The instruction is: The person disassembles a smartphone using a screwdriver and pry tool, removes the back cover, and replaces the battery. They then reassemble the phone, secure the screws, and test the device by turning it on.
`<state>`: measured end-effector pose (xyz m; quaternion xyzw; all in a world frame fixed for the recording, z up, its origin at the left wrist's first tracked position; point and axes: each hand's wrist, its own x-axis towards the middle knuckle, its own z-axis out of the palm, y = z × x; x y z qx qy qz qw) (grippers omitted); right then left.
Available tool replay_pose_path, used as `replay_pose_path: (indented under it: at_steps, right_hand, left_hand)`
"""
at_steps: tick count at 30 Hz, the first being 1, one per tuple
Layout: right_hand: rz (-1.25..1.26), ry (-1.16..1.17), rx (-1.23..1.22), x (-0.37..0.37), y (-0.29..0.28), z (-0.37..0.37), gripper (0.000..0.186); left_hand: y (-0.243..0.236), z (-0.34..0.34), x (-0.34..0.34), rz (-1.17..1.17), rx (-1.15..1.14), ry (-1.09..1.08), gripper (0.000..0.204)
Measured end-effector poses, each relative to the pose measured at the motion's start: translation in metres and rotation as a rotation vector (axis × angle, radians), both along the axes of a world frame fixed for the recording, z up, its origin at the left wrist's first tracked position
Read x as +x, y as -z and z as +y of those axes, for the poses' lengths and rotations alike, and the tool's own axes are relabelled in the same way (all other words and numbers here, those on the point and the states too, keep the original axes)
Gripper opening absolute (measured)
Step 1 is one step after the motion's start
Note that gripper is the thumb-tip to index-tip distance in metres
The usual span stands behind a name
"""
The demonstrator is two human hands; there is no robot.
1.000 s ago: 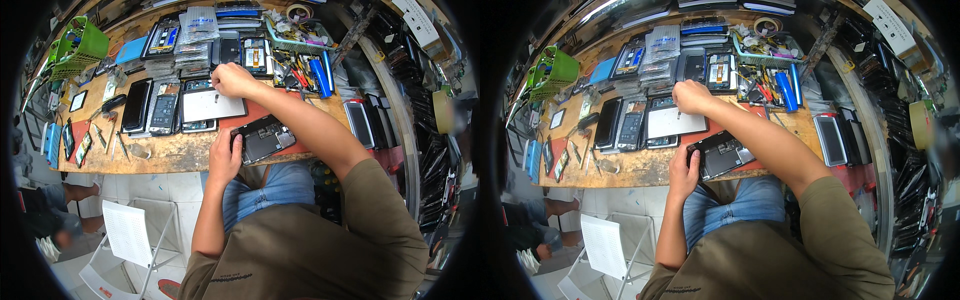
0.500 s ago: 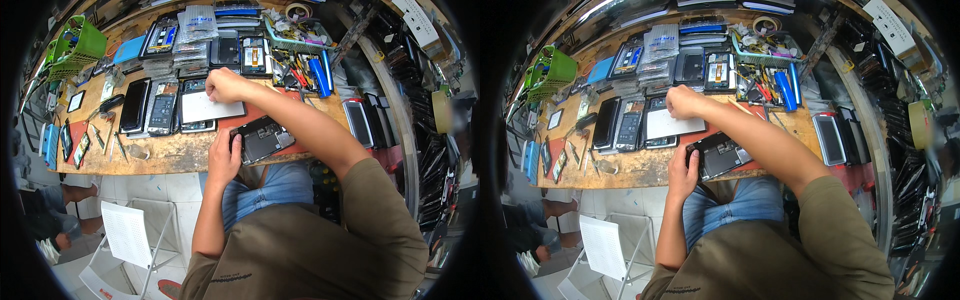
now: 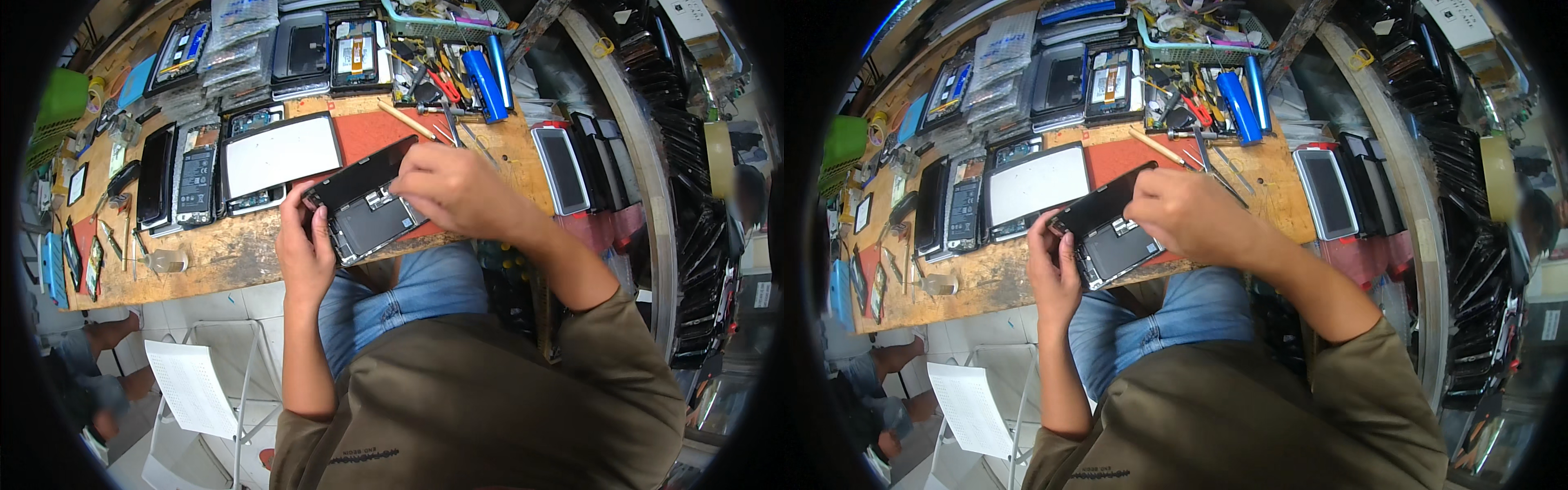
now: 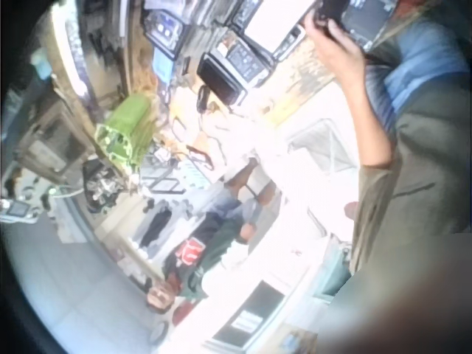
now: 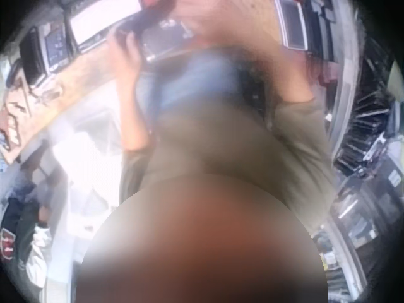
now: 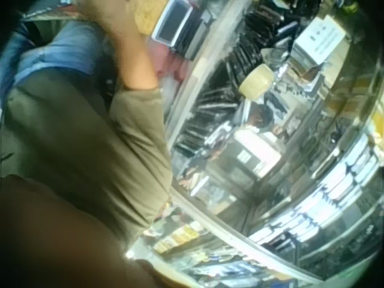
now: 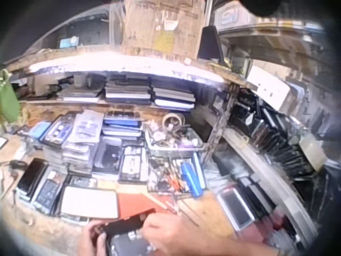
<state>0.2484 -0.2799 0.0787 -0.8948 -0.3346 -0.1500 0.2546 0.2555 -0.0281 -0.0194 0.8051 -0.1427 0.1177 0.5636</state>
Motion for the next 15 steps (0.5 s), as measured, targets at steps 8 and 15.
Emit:
replay_pose_path:
  at_steps: [8, 15]
  right_hand:
    - [-0.151, 0.02, -0.098, 0.001, 0.061, 0.011, 0.007]
    - [-0.089, -0.008, -0.102, 0.003, 0.058, 0.009, 0.005]
  left_hand:
    - [-0.007, -0.002, -0.004, 0.073, 0.044, -0.009, 0.037]
    - [-0.003, -0.004, -0.003, 0.049, 0.028, -0.034, 0.038]
